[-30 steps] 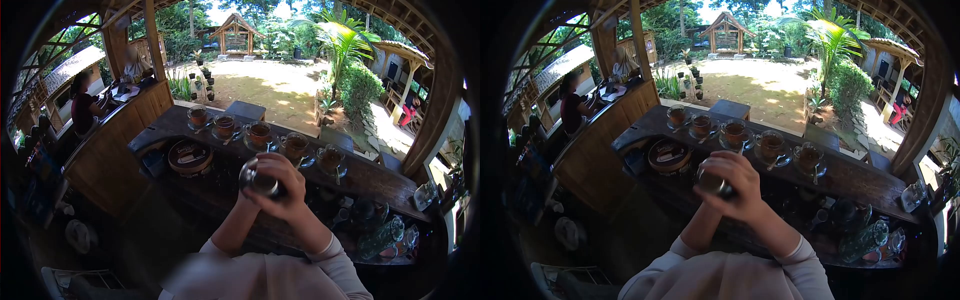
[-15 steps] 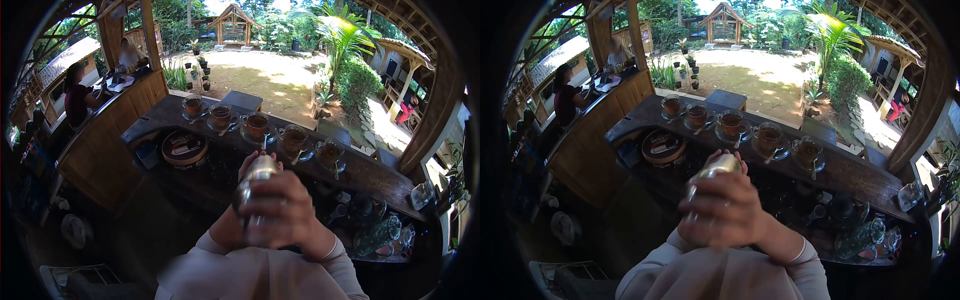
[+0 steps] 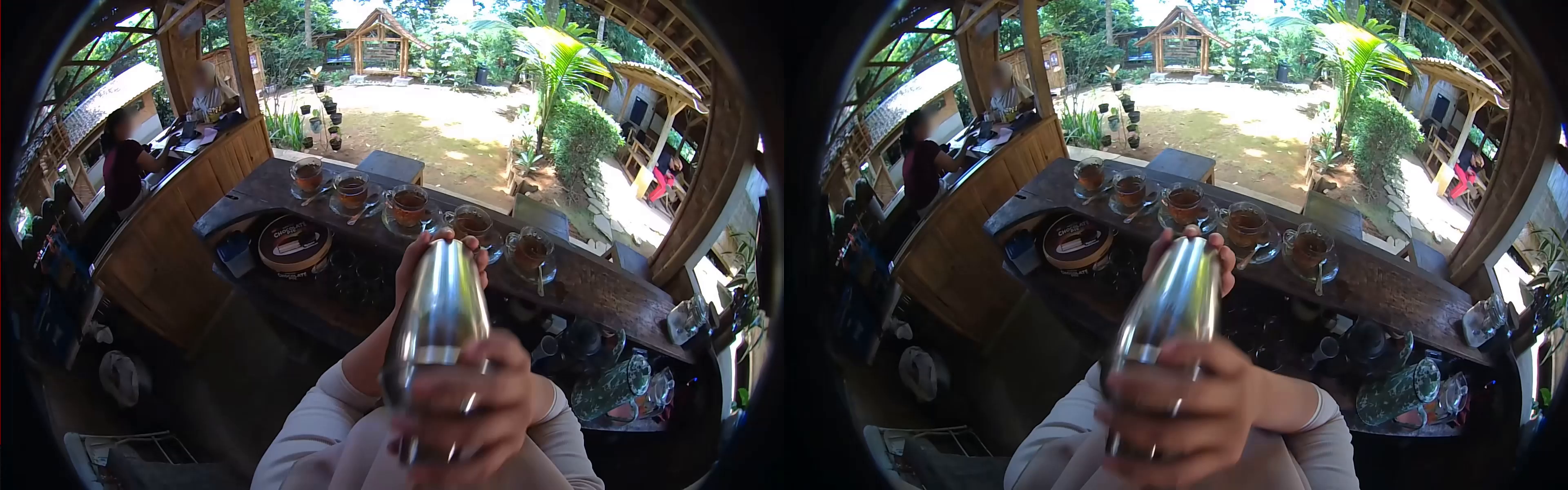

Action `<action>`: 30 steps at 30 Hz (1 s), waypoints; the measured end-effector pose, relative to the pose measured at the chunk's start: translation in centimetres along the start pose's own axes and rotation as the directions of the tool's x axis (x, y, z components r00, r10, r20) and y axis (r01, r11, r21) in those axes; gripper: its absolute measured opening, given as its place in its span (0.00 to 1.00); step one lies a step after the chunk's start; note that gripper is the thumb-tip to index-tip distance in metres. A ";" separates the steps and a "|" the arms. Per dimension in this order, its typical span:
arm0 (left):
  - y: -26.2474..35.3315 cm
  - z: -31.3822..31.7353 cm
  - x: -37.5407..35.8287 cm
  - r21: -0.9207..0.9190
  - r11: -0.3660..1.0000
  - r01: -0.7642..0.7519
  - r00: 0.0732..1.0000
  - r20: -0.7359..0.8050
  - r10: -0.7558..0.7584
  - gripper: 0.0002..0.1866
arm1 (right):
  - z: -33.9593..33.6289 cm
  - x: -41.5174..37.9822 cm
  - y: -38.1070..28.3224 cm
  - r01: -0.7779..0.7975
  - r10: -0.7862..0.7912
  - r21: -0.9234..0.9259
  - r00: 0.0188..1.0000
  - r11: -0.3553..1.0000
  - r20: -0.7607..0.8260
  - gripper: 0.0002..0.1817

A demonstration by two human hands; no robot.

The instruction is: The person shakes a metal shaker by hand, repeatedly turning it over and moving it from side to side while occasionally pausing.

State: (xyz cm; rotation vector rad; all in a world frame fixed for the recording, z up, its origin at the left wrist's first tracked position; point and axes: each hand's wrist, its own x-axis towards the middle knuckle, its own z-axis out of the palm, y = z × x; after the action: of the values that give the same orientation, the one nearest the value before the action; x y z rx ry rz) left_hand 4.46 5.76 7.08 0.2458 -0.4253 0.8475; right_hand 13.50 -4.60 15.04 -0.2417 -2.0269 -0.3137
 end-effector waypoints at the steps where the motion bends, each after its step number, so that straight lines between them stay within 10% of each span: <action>1: -0.7 2.2 -0.3 0.036 0.998 -0.060 0.995 0.080 0.057 0.15 | 0.6 -0.3 0.1 0.079 -0.078 0.028 0.996 0.996 -0.050 0.14; 4: 2.4 -6.3 -0.5 -0.153 0.988 0.029 1.000 -0.003 -0.029 0.17 | 1.9 -2.5 2.5 0.123 -0.123 0.028 0.992 0.992 -0.018 0.12; 5: 3.8 -10.5 -0.8 -0.096 0.995 0.031 0.998 -0.048 -0.036 0.18 | 2.7 -3.9 4.9 -0.125 0.133 0.119 0.989 0.985 -0.060 0.22; 6: 1.1 -6.8 -0.8 0.274 0.932 -0.239 0.936 -0.189 0.296 0.19 | 4.1 -4.7 6.7 -0.372 0.429 0.250 0.873 0.894 -0.234 0.23; 7: 0.9 -5.8 -0.9 0.147 0.973 -0.178 0.782 -0.580 0.231 0.22 | 4.0 -4.8 7.4 -0.594 0.703 0.394 0.667 0.701 -0.245 0.25; 9: 0.4 -5.6 -0.5 0.150 0.970 -0.191 0.904 -0.359 0.233 0.21 | 2.9 -3.6 5.9 -0.390 0.485 0.313 0.809 0.866 -0.333 0.24; 10: 2.0 -9.1 -0.4 -0.115 0.992 0.052 0.999 -0.009 -0.054 0.19 | 1.3 -2.0 3.8 -0.242 0.265 0.155 0.952 0.958 -0.153 0.22; 11: 0.8 -3.0 -0.1 -0.182 0.982 -0.043 0.978 -0.210 0.004 0.18 | -0.3 -0.8 1.3 -0.058 0.056 0.024 0.996 0.998 0.068 0.21; 13: 0.2 -0.1 -0.2 0.043 0.999 0.010 0.968 0.250 -0.021 0.18 | 0.2 -0.7 -1.8 0.268 -0.270 0.120 0.963 0.956 -0.004 0.12; 16: 1.6 -3.4 -0.7 -0.145 0.989 0.021 0.995 0.096 -0.007 0.18 | 2.3 -1.6 2.4 0.234 -0.227 0.042 0.965 0.971 -0.130 0.13; 17: 2.3 -6.2 -1.4 -0.284 0.959 0.018 1.000 -0.009 -0.021 0.19 | 2.5 -2.8 4.6 -0.012 0.017 0.142 0.999 0.990 -0.036 0.19; 18: 1.2 -9.3 -1.3 0.038 0.974 -0.225 0.974 0.029 0.224 0.22 | 4.0 -4.0 6.2 -0.293 0.351 0.278 0.917 0.915 -0.189 0.26; 19: 0.4 -5.4 -1.4 0.212 0.956 -0.201 0.786 -0.548 0.286 0.24 | 4.4 -4.3 7.2 -0.575 0.671 0.370 0.704 0.730 -0.230 0.28; 21: 0.1 -5.1 -1.6 0.125 0.979 -0.164 0.921 -0.335 0.197 0.20 | 3.3 -4.1 6.1 -0.491 0.606 0.372 0.723 0.788 -0.331 0.23; 23: 1.9 -4.1 -1.6 -0.090 0.995 0.030 0.973 -0.224 -0.050 0.21 | 0.4 -1.5 2.0 -0.100 0.125 0.230 0.987 0.968 -0.097 0.17; 26: -0.4 2.7 -1.0 0.037 0.997 -0.063 0.988 0.147 0.057 0.14 | -0.9 -1.0 -2.2 0.058 -0.090 0.281 0.990 0.958 0.105 0.12; 28: -0.3 1.6 -0.6 -0.018 0.999 -0.040 0.998 0.050 0.041 0.14 | 2.1 -2.0 -0.3 0.350 -0.294 0.163 0.911 0.922 -0.289 0.11; 30: 0.5 -4.5 -0.7 -0.275 0.961 0.032 0.993 -0.101 -0.062 0.19 | 1.3 -2.8 3.5 -0.014 0.024 0.151 0.997 0.989 -0.067 0.19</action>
State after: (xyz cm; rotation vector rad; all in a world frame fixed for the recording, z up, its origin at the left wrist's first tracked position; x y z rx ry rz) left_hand 4.89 7.27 2.83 -0.0458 -0.4271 0.7415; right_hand 14.74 -0.95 12.33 -0.1541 -1.9687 -0.1544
